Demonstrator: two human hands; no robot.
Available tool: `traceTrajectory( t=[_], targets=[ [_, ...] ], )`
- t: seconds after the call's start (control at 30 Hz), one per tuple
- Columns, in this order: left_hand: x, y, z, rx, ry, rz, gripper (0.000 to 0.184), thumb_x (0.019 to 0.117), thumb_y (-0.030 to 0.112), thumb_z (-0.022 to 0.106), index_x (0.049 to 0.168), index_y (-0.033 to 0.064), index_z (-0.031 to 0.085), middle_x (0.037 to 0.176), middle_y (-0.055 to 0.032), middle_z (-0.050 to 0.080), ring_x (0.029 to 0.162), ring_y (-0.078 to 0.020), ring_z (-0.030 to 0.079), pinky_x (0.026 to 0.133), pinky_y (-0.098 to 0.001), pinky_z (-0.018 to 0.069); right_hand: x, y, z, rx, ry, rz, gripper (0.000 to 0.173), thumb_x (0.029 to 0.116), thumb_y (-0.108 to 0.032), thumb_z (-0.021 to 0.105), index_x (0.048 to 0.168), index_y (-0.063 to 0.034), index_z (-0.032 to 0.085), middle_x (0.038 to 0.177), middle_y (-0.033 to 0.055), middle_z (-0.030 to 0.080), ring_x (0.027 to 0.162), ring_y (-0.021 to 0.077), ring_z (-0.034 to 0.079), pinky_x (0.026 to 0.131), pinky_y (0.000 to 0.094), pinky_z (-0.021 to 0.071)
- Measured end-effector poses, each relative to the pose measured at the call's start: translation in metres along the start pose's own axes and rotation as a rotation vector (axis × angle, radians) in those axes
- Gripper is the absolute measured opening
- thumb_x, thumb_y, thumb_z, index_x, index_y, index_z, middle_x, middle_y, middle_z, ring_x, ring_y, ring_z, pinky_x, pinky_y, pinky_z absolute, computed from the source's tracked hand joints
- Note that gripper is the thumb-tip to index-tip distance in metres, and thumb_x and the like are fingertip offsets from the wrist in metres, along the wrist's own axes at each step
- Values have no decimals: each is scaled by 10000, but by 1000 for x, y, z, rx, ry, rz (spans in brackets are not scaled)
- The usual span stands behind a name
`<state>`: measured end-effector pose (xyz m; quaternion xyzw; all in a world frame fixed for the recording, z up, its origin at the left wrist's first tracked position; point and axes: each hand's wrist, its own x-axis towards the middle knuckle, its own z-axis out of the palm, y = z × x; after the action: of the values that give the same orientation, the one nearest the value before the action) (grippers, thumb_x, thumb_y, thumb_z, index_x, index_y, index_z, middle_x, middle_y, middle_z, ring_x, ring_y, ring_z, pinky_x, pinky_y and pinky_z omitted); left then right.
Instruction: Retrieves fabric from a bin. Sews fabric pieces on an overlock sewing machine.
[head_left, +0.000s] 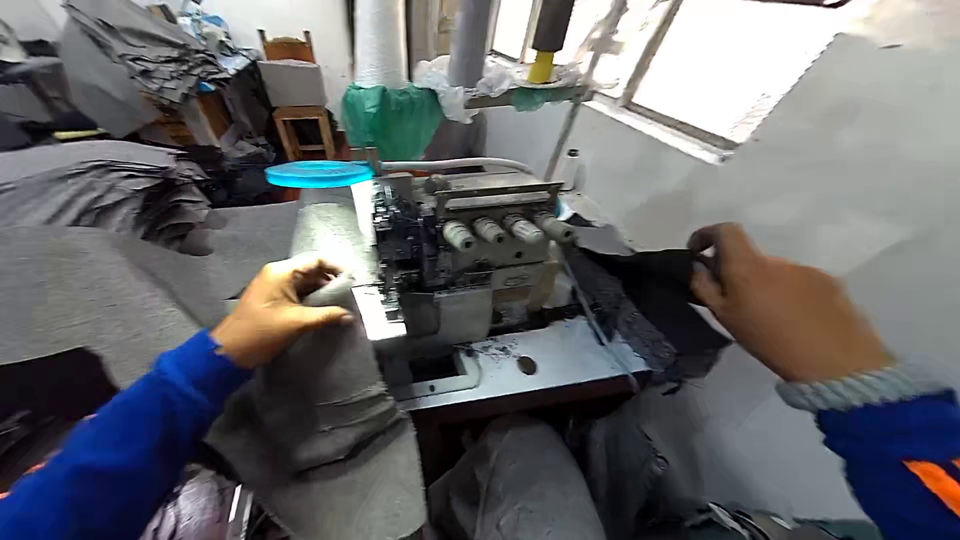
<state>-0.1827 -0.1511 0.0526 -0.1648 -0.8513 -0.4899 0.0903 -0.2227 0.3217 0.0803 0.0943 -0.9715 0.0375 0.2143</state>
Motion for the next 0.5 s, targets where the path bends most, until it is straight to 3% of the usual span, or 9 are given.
traceTrajectory(
  t=[0.03,0.1,0.2,0.27,0.37,0.4,0.5],
  targets=[
    [-3,4,2,-77,38,46,241,764,-9,794,977,65,707,794,-1,730,691,-75,692,652,-238,599,-2,-21,-3,57,60,-67,411,933,33,617,1330,32,513,823,309,624,642,555,622,525,709,463],
    [-10,13,4,-161,44,145,73,884,-10,699,927,48,715,802,9,724,699,-38,674,665,-197,583,-14,-71,-7,230,131,-235,508,867,55,627,1365,42,527,878,250,648,678,475,647,548,658,499],
    [-24,32,7,-5,38,285,60,927,83,685,920,64,742,833,49,712,748,4,652,690,-166,561,-29,-156,11,616,283,-439,354,863,-138,661,1205,-46,643,881,67,695,730,203,689,598,387,574],
    [-30,43,12,97,46,360,107,948,155,693,917,93,774,929,49,712,882,-18,671,795,-181,579,-34,-210,37,983,258,-407,247,914,-112,674,1159,-88,654,907,8,714,796,89,700,707,282,610],
    [-33,46,18,73,110,377,68,887,169,777,881,102,768,1090,6,719,1016,-77,690,879,-227,602,-38,-261,64,1426,167,-270,202,937,-33,637,1131,-86,635,871,-32,719,796,32,698,733,219,607],
    [-33,44,17,58,114,364,69,875,141,784,876,86,743,1091,-6,739,999,-83,708,863,-234,610,-40,-270,65,1536,141,-241,217,930,2,622,1135,-69,611,885,-22,726,818,44,708,754,229,616],
    [-35,42,13,28,97,289,70,870,70,770,878,57,702,854,14,737,713,-22,674,641,-171,569,-44,-285,64,1715,128,-162,242,897,37,640,1075,-94,541,863,-25,724,799,47,717,741,224,619]
  ],
)
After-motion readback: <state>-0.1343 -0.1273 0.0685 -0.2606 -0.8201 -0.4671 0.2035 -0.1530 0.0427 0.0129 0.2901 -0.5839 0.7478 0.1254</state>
